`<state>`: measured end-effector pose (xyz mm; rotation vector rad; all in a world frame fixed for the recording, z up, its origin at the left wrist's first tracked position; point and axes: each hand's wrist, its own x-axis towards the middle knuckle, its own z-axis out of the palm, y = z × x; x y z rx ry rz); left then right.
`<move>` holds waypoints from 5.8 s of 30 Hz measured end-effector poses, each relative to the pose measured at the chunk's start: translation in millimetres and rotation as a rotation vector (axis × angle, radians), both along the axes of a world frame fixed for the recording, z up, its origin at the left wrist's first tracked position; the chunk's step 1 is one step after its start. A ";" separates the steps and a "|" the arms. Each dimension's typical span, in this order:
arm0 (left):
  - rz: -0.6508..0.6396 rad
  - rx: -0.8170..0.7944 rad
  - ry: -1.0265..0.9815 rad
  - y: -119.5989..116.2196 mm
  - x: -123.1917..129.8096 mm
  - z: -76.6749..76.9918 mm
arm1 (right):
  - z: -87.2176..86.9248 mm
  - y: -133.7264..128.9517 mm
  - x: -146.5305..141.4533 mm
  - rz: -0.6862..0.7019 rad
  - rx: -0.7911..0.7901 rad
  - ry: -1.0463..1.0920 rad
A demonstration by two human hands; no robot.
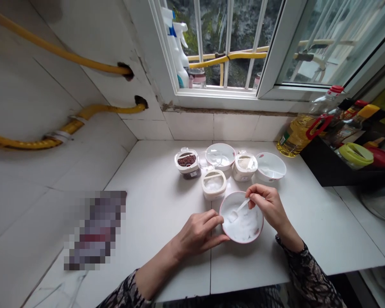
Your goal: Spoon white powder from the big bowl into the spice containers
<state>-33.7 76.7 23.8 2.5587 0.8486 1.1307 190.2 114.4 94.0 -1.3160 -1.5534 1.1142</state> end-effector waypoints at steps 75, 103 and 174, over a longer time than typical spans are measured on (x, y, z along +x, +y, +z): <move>0.029 0.058 0.011 0.8 2.7 3.0 | -13.9 2.3 -24.9 0.057 0.897 -0.292; 0.006 0.005 -0.004 -0.8 0.0 0.5 | -6.3 -1.5 -5.3 0.015 0.135 -0.047; -0.027 0.007 -0.031 0.0 1.1 3.2 | -14.6 3.2 -2.7 0.011 0.200 -0.128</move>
